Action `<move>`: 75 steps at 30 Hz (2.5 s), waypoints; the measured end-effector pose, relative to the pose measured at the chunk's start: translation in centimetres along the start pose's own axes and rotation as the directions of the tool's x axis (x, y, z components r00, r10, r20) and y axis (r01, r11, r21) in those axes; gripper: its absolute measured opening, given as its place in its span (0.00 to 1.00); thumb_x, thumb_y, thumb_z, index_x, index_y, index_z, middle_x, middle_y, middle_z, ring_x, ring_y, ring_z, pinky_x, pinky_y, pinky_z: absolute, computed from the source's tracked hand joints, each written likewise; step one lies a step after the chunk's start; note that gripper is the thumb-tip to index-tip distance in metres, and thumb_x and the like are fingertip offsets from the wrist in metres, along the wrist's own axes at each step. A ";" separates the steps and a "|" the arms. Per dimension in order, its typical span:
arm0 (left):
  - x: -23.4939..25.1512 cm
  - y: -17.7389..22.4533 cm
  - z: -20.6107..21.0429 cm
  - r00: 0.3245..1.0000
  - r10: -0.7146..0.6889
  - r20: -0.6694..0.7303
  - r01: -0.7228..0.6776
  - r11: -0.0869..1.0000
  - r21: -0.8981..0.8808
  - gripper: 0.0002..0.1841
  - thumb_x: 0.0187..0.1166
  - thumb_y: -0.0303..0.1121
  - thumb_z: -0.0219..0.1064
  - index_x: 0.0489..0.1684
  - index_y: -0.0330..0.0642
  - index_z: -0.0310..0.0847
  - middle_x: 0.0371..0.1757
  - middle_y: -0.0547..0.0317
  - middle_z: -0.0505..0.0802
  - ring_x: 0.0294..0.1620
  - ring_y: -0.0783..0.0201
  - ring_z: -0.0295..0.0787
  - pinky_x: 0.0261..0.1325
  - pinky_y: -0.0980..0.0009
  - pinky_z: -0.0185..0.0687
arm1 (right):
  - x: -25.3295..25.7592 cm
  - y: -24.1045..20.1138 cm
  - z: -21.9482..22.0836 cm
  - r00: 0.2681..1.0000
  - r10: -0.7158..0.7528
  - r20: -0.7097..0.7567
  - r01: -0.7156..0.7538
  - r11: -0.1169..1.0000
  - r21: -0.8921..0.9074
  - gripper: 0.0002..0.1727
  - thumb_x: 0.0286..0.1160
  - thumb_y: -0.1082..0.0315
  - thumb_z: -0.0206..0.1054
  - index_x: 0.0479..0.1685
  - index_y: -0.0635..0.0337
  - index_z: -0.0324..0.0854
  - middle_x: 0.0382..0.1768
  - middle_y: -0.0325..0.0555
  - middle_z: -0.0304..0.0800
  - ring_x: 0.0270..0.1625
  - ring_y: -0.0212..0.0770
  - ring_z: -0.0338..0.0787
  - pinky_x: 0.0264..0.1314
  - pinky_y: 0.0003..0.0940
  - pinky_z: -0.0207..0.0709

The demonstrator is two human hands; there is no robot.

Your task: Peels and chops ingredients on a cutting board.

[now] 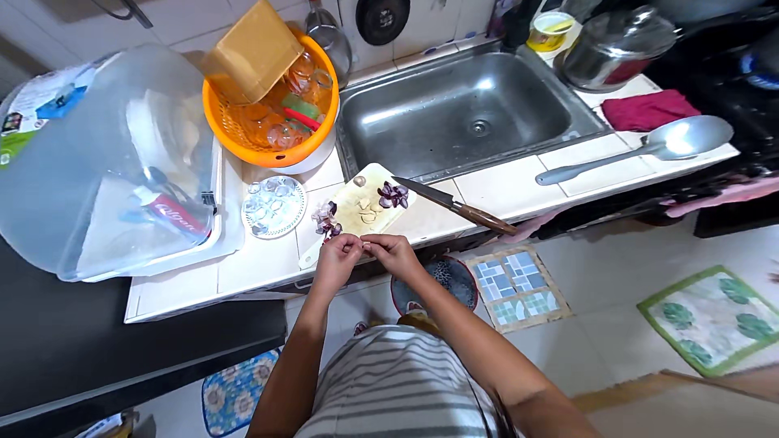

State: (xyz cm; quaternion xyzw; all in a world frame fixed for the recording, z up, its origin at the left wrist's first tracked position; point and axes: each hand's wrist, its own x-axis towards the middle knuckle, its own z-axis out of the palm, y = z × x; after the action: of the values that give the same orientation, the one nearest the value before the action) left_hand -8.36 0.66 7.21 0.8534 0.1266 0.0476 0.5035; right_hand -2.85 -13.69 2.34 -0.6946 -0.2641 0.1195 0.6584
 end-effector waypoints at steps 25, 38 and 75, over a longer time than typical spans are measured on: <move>0.1 -2.6 1.4 0.917 0.367 -0.155 -0.316 0.907 0.279 0.09 0.79 0.22 0.65 0.42 0.27 0.93 0.41 0.38 0.96 0.45 0.44 0.95 0.56 0.50 0.88 | 0.0 -0.4 1.1 0.974 -0.016 -0.226 -0.005 0.996 -0.090 0.09 0.75 0.81 0.65 0.46 0.78 0.89 0.41 0.62 0.93 0.41 0.39 0.90 0.50 0.29 0.83; 0.4 -3.3 0.9 0.836 0.546 -0.051 -0.513 0.811 0.282 0.08 0.72 0.20 0.66 0.33 0.26 0.92 0.37 0.38 0.95 0.42 0.46 0.96 0.53 0.54 0.90 | 0.0 -1.5 -0.3 0.993 -0.116 -0.031 0.103 0.958 -0.268 0.11 0.78 0.81 0.61 0.44 0.76 0.90 0.38 0.62 0.92 0.43 0.50 0.92 0.53 0.41 0.84; 1.0 -3.7 0.1 0.926 0.241 -0.290 -0.282 0.953 -0.108 0.08 0.76 0.21 0.61 0.38 0.24 0.86 0.32 0.59 0.89 0.31 0.85 0.79 0.40 0.87 0.76 | 1.5 -1.7 -0.1 0.853 0.519 -0.052 -0.409 0.729 0.549 0.10 0.87 0.80 0.54 0.52 0.74 0.81 0.31 0.40 0.90 0.30 0.26 0.88 0.40 0.22 0.84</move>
State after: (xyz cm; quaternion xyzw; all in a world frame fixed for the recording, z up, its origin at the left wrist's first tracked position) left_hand -8.03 2.59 3.88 0.8083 0.0759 0.2408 0.5318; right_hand -1.91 -13.05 4.29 -0.5428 0.0293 0.2765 0.7925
